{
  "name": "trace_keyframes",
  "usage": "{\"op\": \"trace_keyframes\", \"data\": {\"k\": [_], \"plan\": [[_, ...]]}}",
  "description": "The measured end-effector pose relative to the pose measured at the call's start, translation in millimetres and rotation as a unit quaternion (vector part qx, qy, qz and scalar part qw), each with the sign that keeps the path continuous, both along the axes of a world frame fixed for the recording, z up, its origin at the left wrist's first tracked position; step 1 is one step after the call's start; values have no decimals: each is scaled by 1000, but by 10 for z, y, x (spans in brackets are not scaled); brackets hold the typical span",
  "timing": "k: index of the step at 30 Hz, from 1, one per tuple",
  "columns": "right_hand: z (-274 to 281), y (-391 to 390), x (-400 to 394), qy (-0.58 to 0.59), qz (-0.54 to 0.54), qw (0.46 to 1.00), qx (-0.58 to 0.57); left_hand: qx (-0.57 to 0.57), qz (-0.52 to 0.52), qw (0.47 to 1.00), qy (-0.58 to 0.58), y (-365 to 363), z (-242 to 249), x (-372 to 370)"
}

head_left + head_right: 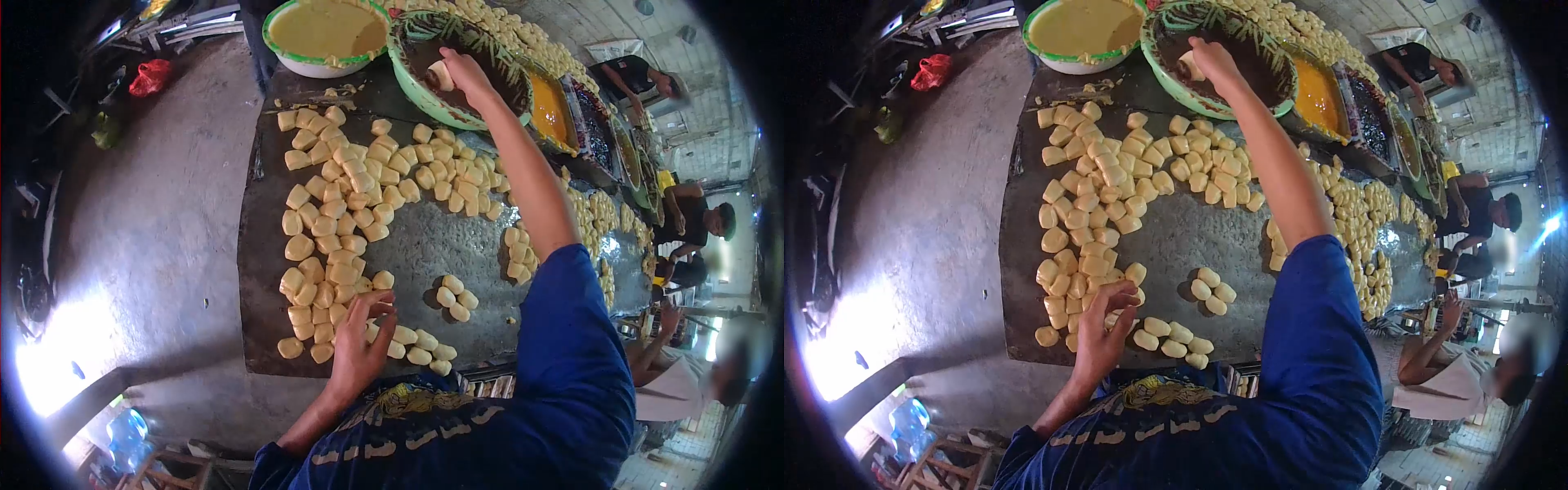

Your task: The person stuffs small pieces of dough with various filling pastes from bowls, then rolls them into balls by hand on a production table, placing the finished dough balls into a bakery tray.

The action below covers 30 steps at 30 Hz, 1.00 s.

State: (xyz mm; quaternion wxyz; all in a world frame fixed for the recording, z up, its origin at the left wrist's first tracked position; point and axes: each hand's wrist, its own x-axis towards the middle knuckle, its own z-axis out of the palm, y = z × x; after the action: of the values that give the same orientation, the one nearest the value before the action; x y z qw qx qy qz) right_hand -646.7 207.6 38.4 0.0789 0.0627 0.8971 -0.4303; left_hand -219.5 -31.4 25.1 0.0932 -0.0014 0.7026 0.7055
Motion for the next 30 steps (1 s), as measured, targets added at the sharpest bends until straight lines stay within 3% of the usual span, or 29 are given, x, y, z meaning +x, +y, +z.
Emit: {"op": "trace_keyframes", "data": {"k": [3,6,7,10,11,13,14,16,18,22,23,27,30], "plan": [[-217,64,25,29,16,997,-71,-5,7,1000,12,65,-35,39],[4,215,179,13,50,991,-124,2,2,1000,21,103,-10,86],[238,73,494,56,-12,985,-162,6,-1,1000,25,113,3,98],[765,-18,1395,0,53,936,-347,109,-26,993,-43,165,-5,121],[865,-71,1792,-13,58,940,-335,158,-18,985,-64,217,18,118],[858,-69,2517,-116,42,913,-390,252,1,961,-117,380,86,69],[786,-33,2844,-206,20,868,-452,313,27,940,-130,508,129,27],[602,-7,3451,-312,74,814,-484,406,32,899,-163,640,197,84],[377,21,3990,-312,98,848,-417,476,-17,858,-191,716,252,272],[195,342,4641,-209,228,905,-292,228,34,948,-221,988,135,847],[210,514,4700,-201,241,929,-195,176,68,963,-191,1087,11,974],[-3,1346,4812,-191,329,910,-166,108,19,972,-209,1456,-44,1424],[76,1727,5042,-98,239,946,-196,108,43,972,-206,1939,-20,1666]]}}
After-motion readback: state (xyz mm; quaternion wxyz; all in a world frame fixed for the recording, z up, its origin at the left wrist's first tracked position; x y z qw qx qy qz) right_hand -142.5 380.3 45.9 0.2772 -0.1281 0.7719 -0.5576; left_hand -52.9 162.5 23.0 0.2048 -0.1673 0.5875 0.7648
